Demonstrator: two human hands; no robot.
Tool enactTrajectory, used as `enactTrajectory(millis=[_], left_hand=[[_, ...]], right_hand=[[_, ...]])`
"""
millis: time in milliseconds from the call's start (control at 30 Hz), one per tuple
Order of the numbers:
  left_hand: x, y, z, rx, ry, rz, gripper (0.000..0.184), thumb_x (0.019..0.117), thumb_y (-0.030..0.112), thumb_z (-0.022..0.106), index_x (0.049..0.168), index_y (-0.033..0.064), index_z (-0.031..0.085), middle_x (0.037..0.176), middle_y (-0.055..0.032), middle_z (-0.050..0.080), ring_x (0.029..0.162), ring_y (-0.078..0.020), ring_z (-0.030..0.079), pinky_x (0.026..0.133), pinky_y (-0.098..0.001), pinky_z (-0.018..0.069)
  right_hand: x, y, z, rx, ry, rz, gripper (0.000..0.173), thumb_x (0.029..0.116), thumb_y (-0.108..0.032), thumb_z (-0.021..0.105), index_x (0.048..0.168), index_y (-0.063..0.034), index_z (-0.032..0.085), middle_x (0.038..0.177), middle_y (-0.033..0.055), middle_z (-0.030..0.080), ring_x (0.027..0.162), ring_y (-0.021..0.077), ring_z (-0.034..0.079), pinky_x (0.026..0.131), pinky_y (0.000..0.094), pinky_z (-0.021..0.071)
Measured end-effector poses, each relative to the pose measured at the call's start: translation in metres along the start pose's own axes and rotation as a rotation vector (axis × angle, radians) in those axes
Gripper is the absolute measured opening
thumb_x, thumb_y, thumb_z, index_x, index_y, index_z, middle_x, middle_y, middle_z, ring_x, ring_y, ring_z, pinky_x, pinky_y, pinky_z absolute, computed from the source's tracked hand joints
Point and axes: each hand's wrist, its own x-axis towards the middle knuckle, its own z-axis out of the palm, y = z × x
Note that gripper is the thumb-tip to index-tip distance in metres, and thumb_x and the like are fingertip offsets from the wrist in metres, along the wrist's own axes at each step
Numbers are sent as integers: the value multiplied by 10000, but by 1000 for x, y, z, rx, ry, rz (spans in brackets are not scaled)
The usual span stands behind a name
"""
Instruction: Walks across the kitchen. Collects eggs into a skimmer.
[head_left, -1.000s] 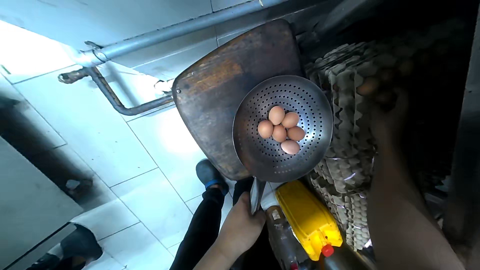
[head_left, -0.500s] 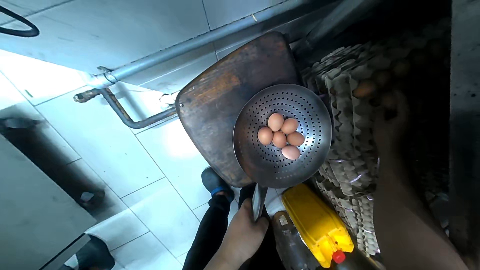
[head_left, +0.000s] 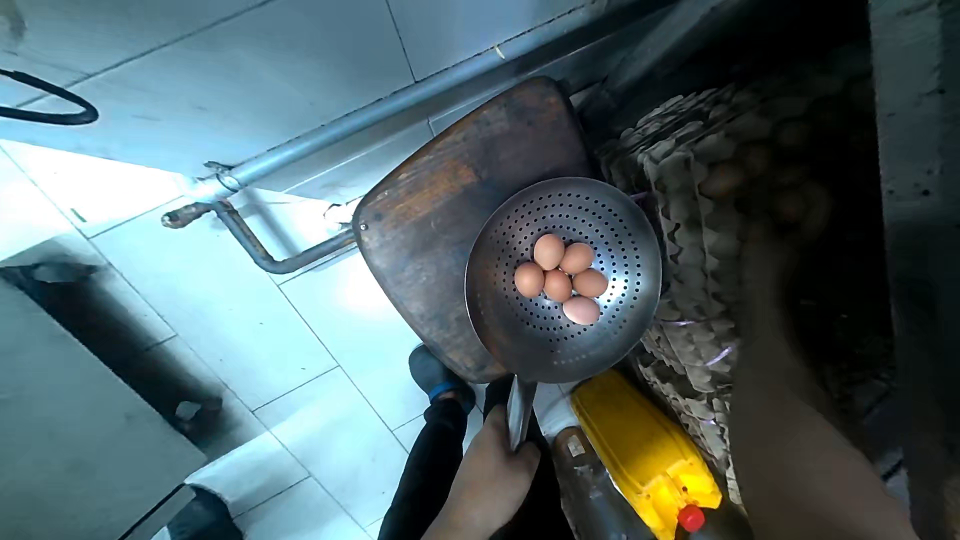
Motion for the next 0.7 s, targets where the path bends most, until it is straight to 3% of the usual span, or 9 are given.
enactTrajectory(millis=[133, 233, 333, 400, 467, 500, 567, 600, 700], left_hand=[[0, 0, 2, 0, 3, 7, 482, 885, 272, 674, 1322, 161, 505, 932, -63, 678, 649, -194, 680, 609, -421, 609], [0, -1, 1, -9, 2, 9, 484, 881, 275, 674, 1320, 161, 504, 935, -59, 678, 648, -190, 679, 605, -416, 609], [0, -2, -1, -13, -1, 7, 488, 875, 284, 676, 1317, 168, 505, 935, -55, 676, 646, -187, 676, 606, -415, 608], [0, -2, -2, -10, -3, 5, 477, 882, 287, 675, 1311, 167, 505, 936, -54, 676, 654, -187, 677, 611, -415, 607], [0, -3, -3, -2, -1, 6, 475, 885, 287, 674, 1313, 166, 507, 943, -54, 679, 666, -188, 683, 622, -419, 611], [0, -3, -3, -1, -4, 4, 479, 885, 286, 673, 1317, 166, 504, 949, -55, 680, 670, -188, 685, 625, -419, 612], [1, -2, -2, -10, -8, 1, 486, 883, 283, 675, 1322, 166, 503, 953, -55, 680, 670, -185, 685, 626, -416, 613], [1, -2, -1, -19, -10, 1, 479, 883, 278, 675, 1315, 163, 505, 945, -55, 679, 665, -185, 683, 622, -414, 611], [0, -1, 1, -36, -6, 4, 453, 880, 280, 675, 1289, 167, 519, 923, -50, 682, 657, -185, 682, 609, -412, 609]], right_hand=[[3, -3, 6, 40, 29, 27, 480, 1033, -202, 610, 1447, 6, 486, 1357, 215, 599, 1226, 254, 612, 1082, 443, 485], [2, -5, 6, 17, 40, 53, 456, 1012, -160, 622, 1428, -11, 514, 1352, 198, 610, 1231, 248, 612, 1083, 454, 482], [-4, -12, 0, 151, 46, 54, 542, 963, -71, 622, 1478, -42, 455, 1304, 144, 611, 1073, 179, 647, 920, 391, 568], [-10, -23, -7, 477, -42, -124, 454, 974, 6, 533, 1421, -13, 457, 1222, 98, 634, 999, 147, 668, 836, 341, 598], [-8, -33, -12, 870, -282, -361, 346, 1011, -54, 421, 1348, -10, 485, 1293, 130, 658, 1145, 265, 680, 980, 429, 592], [-11, -37, -14, 936, -320, -383, 341, 1011, -57, 422, 1341, 4, 480, 1329, 162, 638, 1204, 317, 654, 1038, 474, 564], [-32, -38, -20, 861, -216, -252, 439, 954, -1, 556, 1384, 5, 465, 1339, 160, 619, 1212, 300, 640, 1037, 458, 563], [-46, -37, -23, 698, -112, -103, 530, 935, -26, 640, 1434, -48, 462, 1311, 99, 611, 1161, 214, 646, 980, 394, 581], [-78, -42, -24, 408, -94, 183, 659, 931, -237, 744, 1523, -222, 456, 1398, 39, 577, 1177, 175, 640, 944, 408, 598]])
